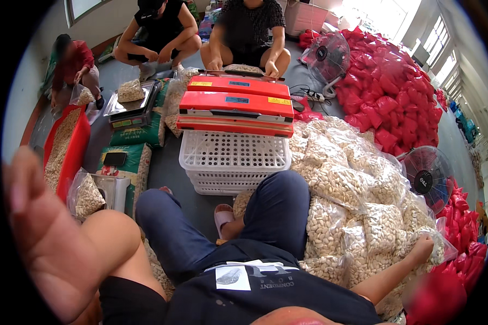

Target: The person sits on the floor in a warehouse and repeatedly packages cashews. They scoop cashews into clear plastic bags, place the bags into a red heat-sealing machine, and seal them. The sealed bags are then placed into a white plastic basket.

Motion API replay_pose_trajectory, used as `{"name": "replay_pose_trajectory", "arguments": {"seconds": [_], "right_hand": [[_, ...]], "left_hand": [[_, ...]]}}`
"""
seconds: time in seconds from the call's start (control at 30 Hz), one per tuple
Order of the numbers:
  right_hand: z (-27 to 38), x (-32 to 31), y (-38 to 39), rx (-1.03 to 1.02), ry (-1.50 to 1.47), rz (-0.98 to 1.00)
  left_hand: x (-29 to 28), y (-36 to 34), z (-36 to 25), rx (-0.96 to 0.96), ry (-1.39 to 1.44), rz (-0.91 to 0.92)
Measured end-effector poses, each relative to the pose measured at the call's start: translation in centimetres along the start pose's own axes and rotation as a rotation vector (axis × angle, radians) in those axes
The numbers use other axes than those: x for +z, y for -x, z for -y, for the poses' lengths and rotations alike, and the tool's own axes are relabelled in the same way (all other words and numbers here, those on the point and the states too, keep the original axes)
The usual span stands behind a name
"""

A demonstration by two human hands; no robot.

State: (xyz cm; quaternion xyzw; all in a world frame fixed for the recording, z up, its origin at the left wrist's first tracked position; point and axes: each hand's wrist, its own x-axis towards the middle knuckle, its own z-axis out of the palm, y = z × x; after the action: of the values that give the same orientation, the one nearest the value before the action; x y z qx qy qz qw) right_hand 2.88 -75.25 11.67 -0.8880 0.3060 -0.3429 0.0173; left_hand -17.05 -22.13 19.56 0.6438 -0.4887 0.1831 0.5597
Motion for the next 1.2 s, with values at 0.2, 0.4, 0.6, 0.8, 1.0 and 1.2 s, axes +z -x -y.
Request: {"name": "replay_pose_trajectory", "arguments": {"seconds": [0.2,0.4,0.6,0.8,1.0,1.2], "right_hand": [[0.4,2.0,-1.9,0.021,-0.665,0.086],[2.9,3.1,-0.1,-0.261,-0.704,0.631],[13.9,-8.3,3.9,-0.865,-0.587,0.673],[22.6,-17.9,13.0,-1.205,-1.913,0.517],[26.4,-20.6,11.3,-1.851,-2.13,1.401],[27.4,-19.6,12.9,-1.694,-2.579,1.706]], "left_hand": [[-0.8,0.1,-0.8,0.013,-0.033,-0.071],[-2.0,-0.2,-3.2,0.124,-0.068,-0.135],[0.0,-1.1,-5.2,0.215,-0.066,-0.102],[0.7,-1.0,-4.4,0.235,-0.035,-0.112],[0.7,-0.7,-5.3,0.269,-0.014,-0.126],[-0.3,0.7,-6.6,0.389,0.076,-0.138]]}}
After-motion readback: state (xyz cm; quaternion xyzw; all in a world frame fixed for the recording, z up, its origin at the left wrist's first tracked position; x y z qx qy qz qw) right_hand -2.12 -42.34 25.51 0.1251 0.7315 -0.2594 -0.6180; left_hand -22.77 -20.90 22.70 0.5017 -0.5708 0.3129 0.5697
